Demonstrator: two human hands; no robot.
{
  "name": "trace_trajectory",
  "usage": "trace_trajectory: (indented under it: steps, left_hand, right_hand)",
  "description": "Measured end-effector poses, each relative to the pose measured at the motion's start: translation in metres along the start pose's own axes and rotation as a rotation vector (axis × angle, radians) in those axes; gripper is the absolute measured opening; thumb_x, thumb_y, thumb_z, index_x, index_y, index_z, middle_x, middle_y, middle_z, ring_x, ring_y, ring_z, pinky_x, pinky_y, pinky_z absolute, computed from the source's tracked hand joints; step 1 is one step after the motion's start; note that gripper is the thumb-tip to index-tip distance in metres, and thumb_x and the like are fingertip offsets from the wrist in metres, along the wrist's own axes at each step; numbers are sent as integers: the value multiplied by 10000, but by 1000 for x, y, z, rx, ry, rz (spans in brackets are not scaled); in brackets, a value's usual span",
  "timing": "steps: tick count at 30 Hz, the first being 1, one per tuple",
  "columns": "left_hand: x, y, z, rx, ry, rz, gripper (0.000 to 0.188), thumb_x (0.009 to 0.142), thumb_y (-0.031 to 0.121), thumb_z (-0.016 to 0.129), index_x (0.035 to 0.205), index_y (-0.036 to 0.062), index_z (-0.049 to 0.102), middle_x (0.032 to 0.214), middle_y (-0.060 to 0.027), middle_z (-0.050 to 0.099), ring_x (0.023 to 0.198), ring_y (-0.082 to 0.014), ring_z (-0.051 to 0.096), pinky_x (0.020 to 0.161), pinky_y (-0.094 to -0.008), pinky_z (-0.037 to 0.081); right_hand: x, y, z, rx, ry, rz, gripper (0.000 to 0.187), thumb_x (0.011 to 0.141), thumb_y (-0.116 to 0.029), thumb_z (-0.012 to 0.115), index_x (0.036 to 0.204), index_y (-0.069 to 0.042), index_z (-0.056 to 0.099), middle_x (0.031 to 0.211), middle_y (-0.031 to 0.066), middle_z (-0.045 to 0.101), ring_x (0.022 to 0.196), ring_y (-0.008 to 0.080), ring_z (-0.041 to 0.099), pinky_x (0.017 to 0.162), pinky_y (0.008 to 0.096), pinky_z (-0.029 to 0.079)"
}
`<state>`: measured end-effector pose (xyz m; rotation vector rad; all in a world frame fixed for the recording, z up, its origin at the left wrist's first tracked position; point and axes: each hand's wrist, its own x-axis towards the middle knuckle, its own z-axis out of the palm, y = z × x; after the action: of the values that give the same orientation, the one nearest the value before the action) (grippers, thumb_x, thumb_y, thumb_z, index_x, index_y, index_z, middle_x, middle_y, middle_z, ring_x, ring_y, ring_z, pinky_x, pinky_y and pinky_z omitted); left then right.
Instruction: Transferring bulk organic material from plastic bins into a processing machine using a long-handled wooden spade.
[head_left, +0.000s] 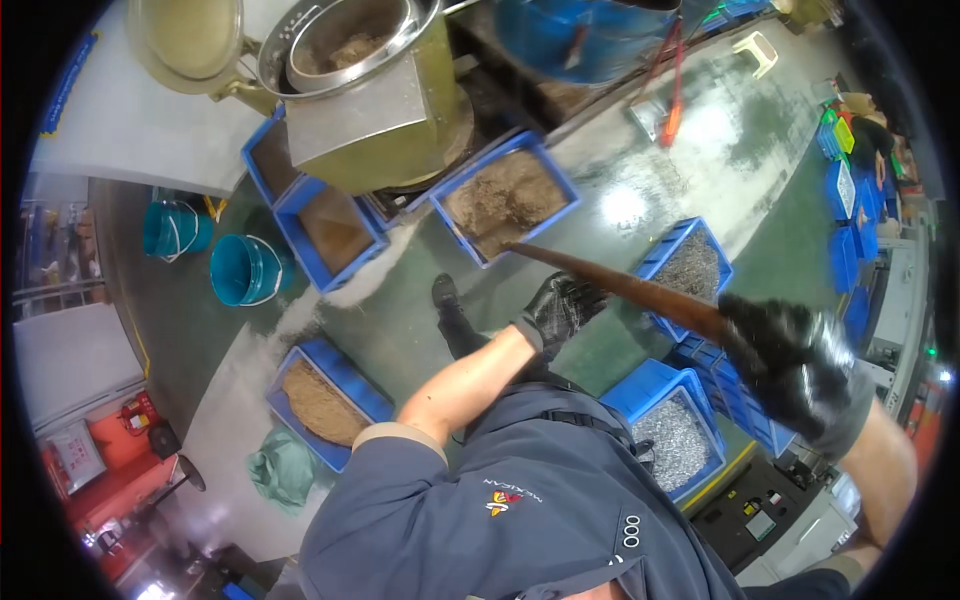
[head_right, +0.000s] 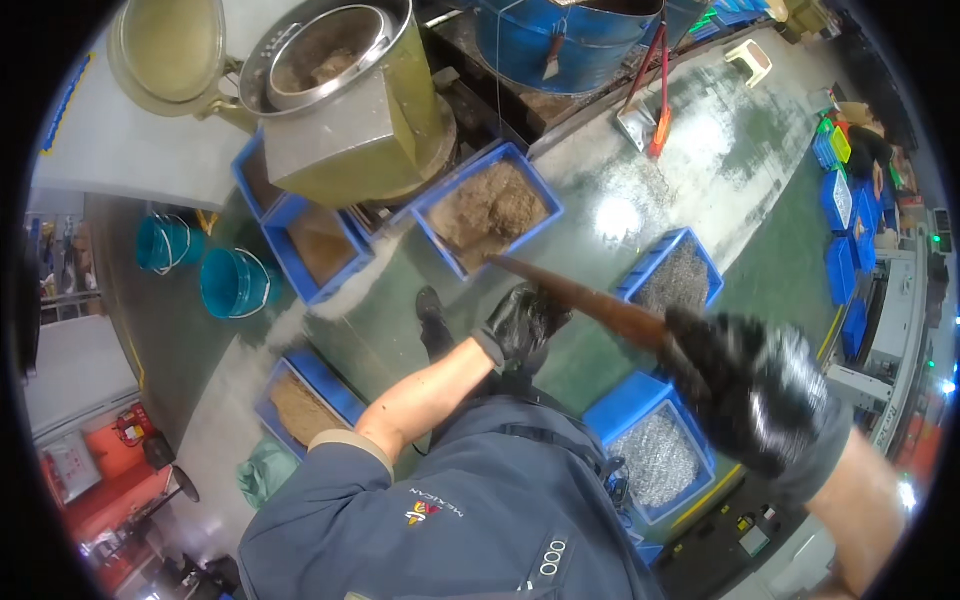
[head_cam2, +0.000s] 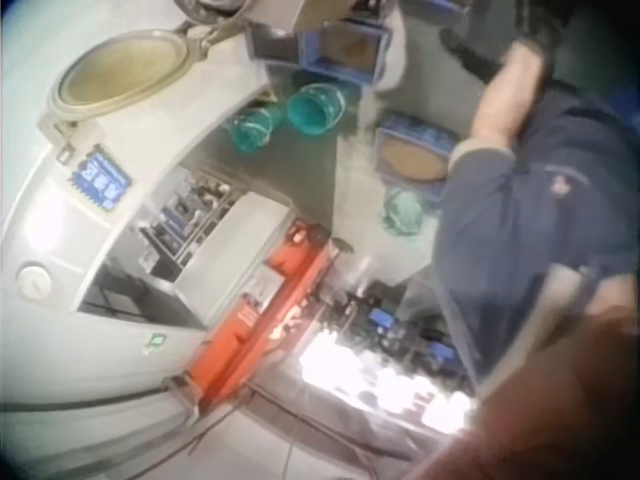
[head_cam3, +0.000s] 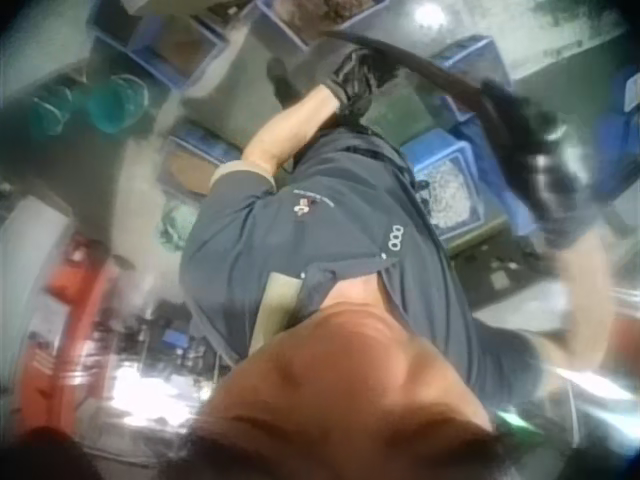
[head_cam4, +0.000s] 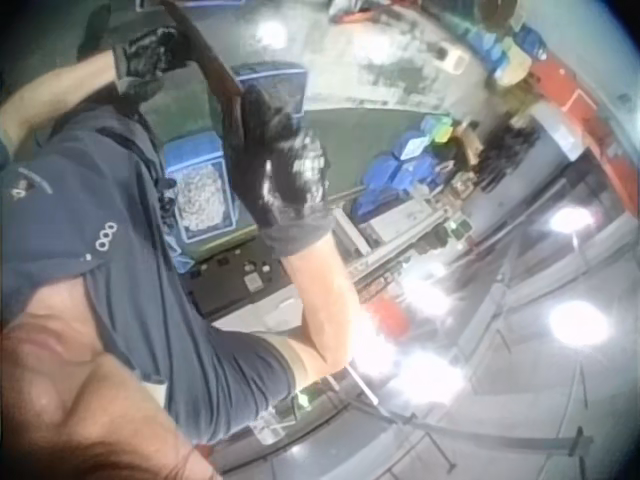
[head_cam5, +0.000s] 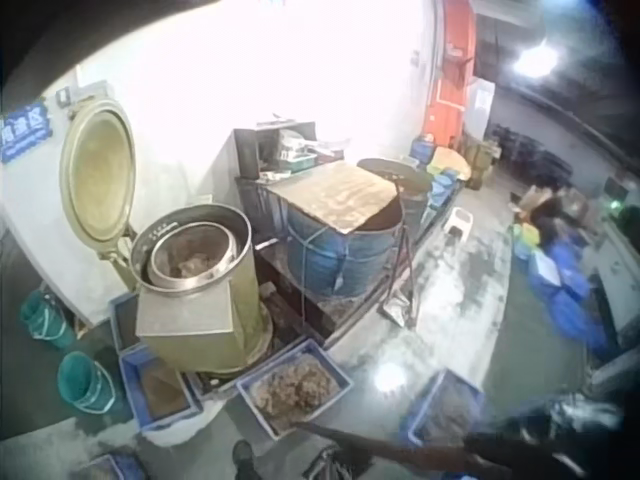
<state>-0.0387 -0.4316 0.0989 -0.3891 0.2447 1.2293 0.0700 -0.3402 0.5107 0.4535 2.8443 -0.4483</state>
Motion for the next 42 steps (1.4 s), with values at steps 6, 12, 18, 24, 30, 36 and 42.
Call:
trace_trajectory:
  steps: [6, 12, 18, 24, 30, 36, 42]
  left_hand:
    - [57, -32, -26, -293, 450, 144, 362, 874, 360, 622, 1084, 77, 536, 937, -127, 621, 883, -270, 620, 815, -383, 539]
    - [108, -80, -110, -136, 596, 269, 345, 874, 281, 625, 1076, 52, 466, 851, -178, 602, 697, -343, 620, 691, -486, 553]
    - [103, -127, -212, 92, 852, 68, 374, 877, 340, 620, 1118, 94, 474, 842, -172, 621, 729, -348, 639, 640, -514, 553]
    - [92, -135, -267, 68, 885, -133, 393, 847, 390, 635, 1142, 150, 537, 953, -135, 638, 875, -317, 637, 776, -509, 542]
    - [71, -92, -278, 188, 550, -188, 468, 843, 404, 644, 1233, 168, 538, 1095, -93, 616, 1010, -279, 604, 876, -468, 520]
    - [64, -23, -244, 29, 640, -179, 481, 882, 386, 613, 1276, 124, 525, 1159, -101, 620, 1031, -267, 610, 897, -425, 516]
    - [100, 41, -301, -250, 572, -119, 431, 907, 343, 594, 1250, 87, 537, 1120, -115, 634, 977, -262, 626, 843, -423, 540]
  right_hand:
    - [-61, 27, 55, -113, -14, -88, 328, 793, -31, 649, 1109, 33, 585, 842, 174, 644, 663, 293, 643, 534, 382, 506]
    - [-154, 63, 185, -53, 62, 44, 373, 835, -99, 581, 1173, 49, 528, 834, 170, 631, 581, 257, 607, 466, 358, 466]
    - [-246, 28, 367, 115, 38, 427, 403, 868, -236, 587, 1197, -6, 553, 989, 191, 632, 807, 304, 645, 671, 380, 529]
    - [-256, 9, 412, 592, -58, 999, 420, 816, -232, 670, 1157, -4, 582, 1046, 225, 628, 985, 397, 596, 846, 438, 487]
    - [-254, 24, 422, 693, -421, 1044, 315, 825, -279, 631, 1057, -67, 605, 996, 217, 635, 903, 376, 619, 738, 442, 479]
    - [-183, 7, 342, 889, -403, 1257, 311, 778, -331, 652, 961, -79, 647, 755, 182, 656, 724, 385, 643, 650, 459, 502]
    - [-115, 10, 371, 320, -634, 1216, 214, 790, -300, 642, 868, -101, 630, 760, 189, 651, 710, 393, 639, 625, 490, 509]
